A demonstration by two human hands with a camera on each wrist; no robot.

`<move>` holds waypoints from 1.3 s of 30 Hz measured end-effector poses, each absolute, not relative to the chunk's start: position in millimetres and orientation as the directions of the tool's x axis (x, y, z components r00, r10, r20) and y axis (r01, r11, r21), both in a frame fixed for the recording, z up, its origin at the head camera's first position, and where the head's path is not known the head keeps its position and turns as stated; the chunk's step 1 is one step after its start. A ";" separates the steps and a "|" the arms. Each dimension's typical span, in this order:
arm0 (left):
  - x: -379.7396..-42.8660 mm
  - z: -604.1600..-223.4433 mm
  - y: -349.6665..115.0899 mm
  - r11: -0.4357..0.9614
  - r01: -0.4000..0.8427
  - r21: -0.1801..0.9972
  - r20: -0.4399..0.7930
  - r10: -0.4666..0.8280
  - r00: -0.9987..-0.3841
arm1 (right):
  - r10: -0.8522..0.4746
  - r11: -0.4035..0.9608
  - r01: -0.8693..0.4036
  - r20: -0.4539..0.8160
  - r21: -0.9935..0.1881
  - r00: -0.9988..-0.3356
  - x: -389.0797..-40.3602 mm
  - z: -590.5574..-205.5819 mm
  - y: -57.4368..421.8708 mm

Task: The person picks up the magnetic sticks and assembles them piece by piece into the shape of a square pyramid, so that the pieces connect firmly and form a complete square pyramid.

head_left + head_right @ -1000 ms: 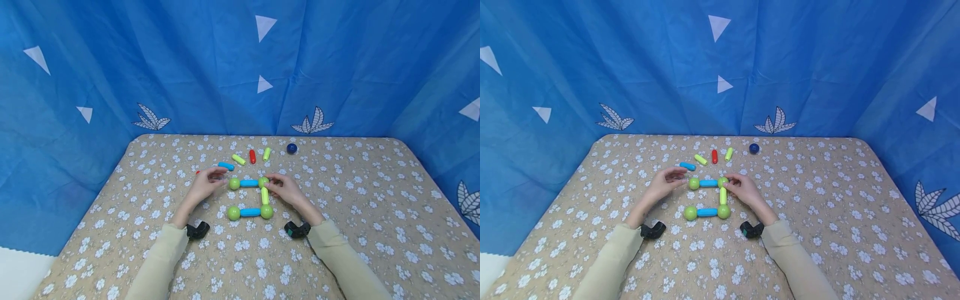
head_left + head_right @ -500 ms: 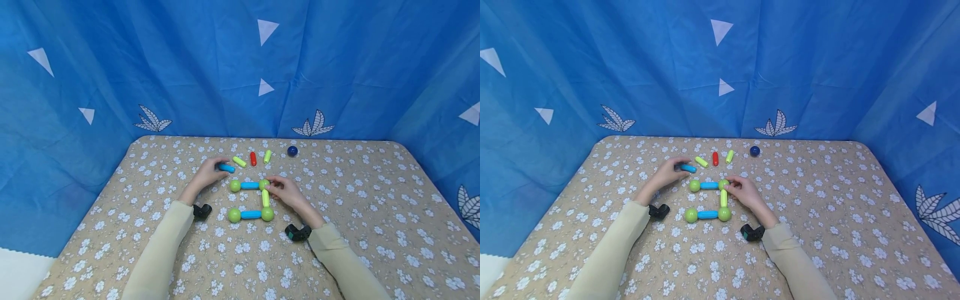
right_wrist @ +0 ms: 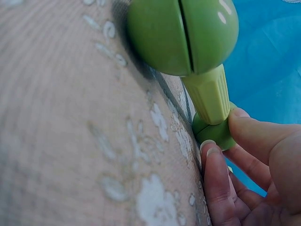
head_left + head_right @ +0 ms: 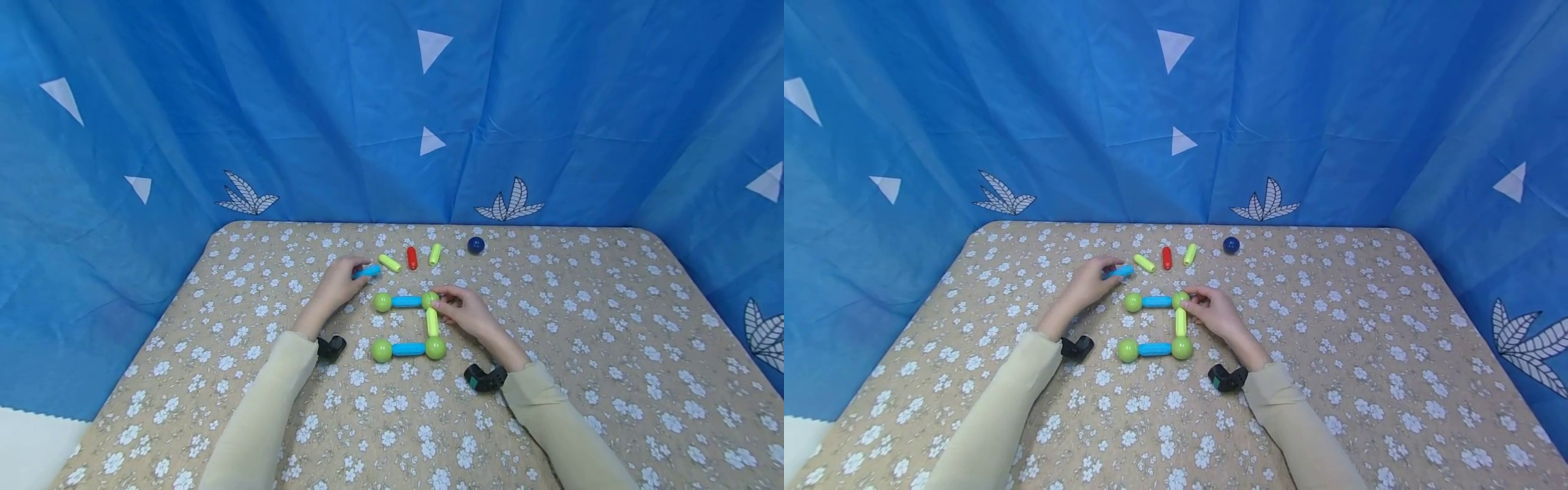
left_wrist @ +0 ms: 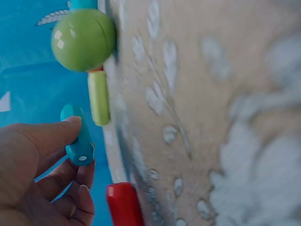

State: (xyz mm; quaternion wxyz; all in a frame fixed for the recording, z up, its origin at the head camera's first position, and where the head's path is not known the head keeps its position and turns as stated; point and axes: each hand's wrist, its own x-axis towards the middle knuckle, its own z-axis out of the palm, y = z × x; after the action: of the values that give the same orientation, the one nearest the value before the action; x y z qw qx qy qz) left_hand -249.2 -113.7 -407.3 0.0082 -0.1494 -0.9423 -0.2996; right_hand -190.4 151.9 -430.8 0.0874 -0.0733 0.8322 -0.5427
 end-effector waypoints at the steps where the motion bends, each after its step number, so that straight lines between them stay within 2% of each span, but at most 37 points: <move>1: -246.4 -406.1 -114.0 0.763 0.281 0.582 0.110 0.268 -0.957 | -0.219 0.400 -0.032 -0.062 -0.916 -0.974 -190.3 -430.7 151.6; 7: -225.0 -399.0 -119.5 0.582 0.240 0.777 0.123 0.233 -0.965 | -0.215 0.411 -0.035 -0.060 -0.911 -0.975 -182.9 -413.8 146.9; 13: -199.8 -397.3 -127.0 0.439 0.090 0.894 -0.016 0.231 -0.973 | -0.212 0.414 -0.032 -0.062 -0.910 -0.975 -191.2 -426.8 152.2; 19: -177.7 -404.4 -125.5 0.375 -0.092 0.923 -0.192 0.238 -0.952 | -0.210 0.422 -0.025 -0.071 -0.906 -0.975 -192.7 -426.9 153.6; 22: -172.3 -408.5 -121.7 0.334 -0.135 0.933 -0.229 0.261 -0.938 | -0.201 0.427 -0.028 -0.064 -0.904 -0.977 -192.7 -426.5 154.3; 31: -166.4 -414.3 -108.8 0.344 -0.163 0.925 -0.263 0.268 -0.927 | -0.210 0.428 -0.019 -0.079 -0.904 -0.975 -191.5 -426.9 153.1; 39: -165.7 -413.5 -105.2 0.430 -0.128 0.894 -0.250 0.241 -0.938 | -0.215 0.421 -0.034 -0.064 -0.906 -0.975 -191.7 -429.5 152.2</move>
State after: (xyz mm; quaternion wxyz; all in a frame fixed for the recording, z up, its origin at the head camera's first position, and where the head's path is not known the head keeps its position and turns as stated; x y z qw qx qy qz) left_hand -165.7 -105.2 -413.5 -0.1733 -0.0342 -0.8277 -0.5326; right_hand -191.7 152.2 -429.5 0.0850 -0.0741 0.8387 -0.5328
